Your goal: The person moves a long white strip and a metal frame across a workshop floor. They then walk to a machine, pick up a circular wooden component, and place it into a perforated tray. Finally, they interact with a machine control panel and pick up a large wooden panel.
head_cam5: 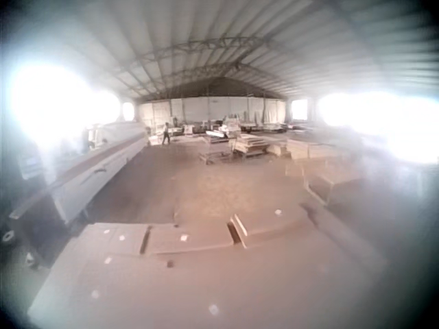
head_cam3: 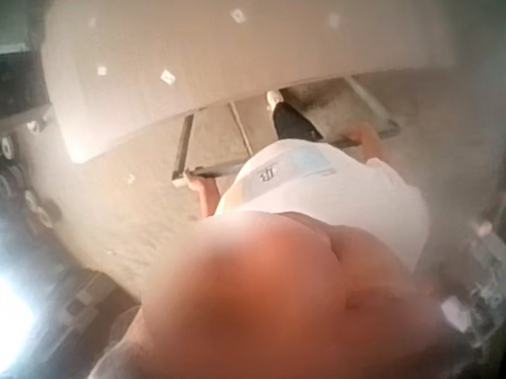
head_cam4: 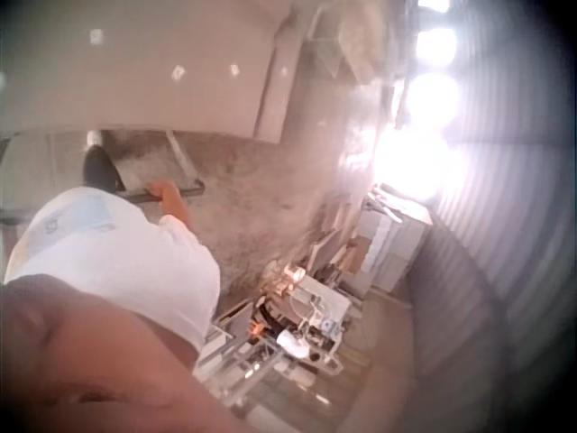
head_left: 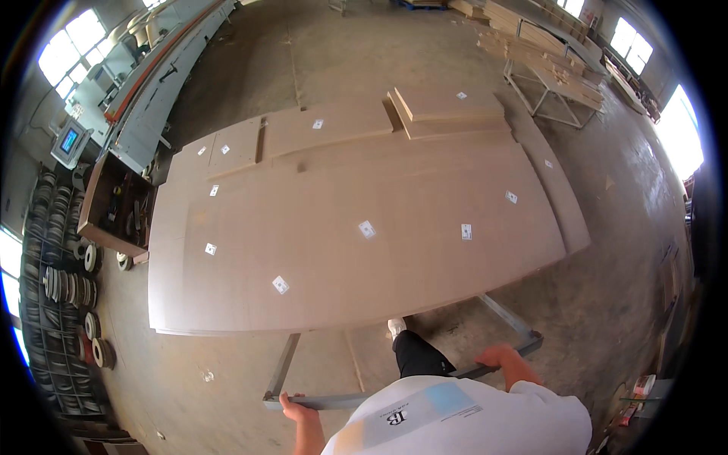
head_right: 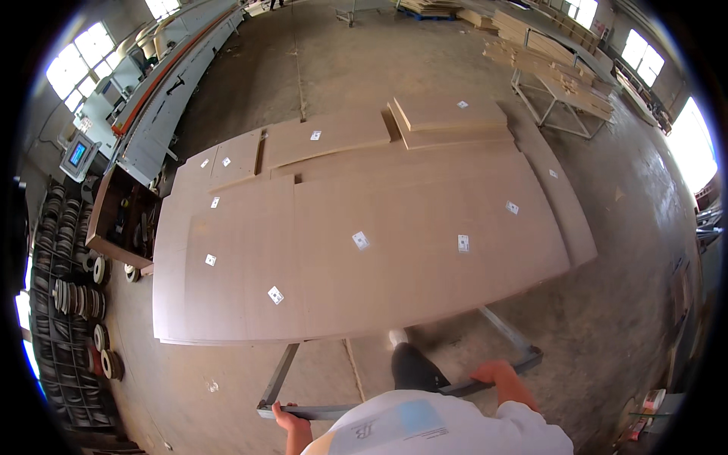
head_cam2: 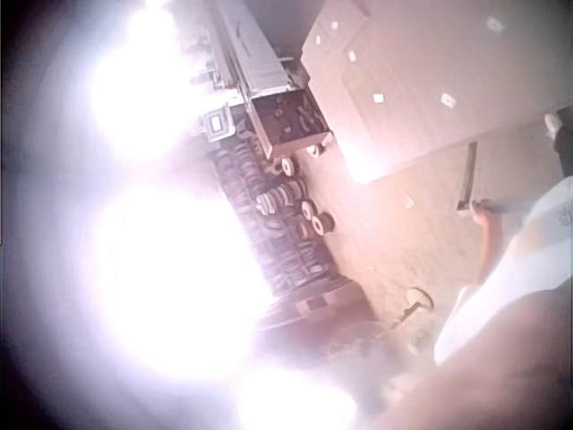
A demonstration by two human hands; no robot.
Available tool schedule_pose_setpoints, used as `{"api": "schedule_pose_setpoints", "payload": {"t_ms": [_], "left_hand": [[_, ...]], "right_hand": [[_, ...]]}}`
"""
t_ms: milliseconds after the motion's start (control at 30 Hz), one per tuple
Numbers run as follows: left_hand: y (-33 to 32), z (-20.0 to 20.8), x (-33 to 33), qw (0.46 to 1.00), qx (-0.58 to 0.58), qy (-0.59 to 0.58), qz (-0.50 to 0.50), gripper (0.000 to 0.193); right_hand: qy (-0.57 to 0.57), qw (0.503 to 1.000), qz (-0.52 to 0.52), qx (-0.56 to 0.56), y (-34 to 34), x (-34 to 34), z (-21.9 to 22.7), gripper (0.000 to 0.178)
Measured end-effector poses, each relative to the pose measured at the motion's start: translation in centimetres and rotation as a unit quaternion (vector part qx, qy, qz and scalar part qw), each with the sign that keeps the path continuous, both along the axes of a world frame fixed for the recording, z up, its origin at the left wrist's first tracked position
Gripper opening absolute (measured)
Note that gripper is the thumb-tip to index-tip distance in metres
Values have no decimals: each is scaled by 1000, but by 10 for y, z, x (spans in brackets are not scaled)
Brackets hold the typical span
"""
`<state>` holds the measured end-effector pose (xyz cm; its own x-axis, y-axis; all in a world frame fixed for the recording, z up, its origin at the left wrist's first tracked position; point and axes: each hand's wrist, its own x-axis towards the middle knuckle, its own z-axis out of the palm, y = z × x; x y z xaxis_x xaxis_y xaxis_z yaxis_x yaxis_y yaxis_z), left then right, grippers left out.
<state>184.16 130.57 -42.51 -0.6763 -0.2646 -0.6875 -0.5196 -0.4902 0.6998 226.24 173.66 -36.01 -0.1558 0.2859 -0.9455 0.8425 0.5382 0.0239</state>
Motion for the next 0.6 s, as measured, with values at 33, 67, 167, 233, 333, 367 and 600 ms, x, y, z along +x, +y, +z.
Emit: {"api": "schedule_pose_setpoints", "payload": {"t_ms": [33, 67, 167, 233, 333, 367, 600], "left_hand": [[-3, 0, 2, 1000, -13, 8, 2, 39], [-4, 1, 2, 1000, -26, 16, 4, 39], [-11, -5, 10, 999, -42, 26, 5, 41], [-16, -11, 6, 998, -45, 33, 5, 41], [-30, -20, -1, 998, -45, 49, 6, 38], [-35, -24, -7, 997, -44, 57, 8, 37], [-10, -11, -16, 992, -91, 70, 47, 37]], "right_hand": [[11, 1000, 3, 26, -10, 8, -8, 65], [22, 998, 6, 52, -20, 17, -17, 65], [45, 996, 19, 78, -35, 30, -12, 66], [60, 995, 17, 80, -41, 31, -9, 66], [87, 993, 11, 83, -49, 31, -14, 66], [102, 991, 16, 82, -52, 27, -12, 66], [329, 899, -28, 288, -57, 53, -4, 52]]}}
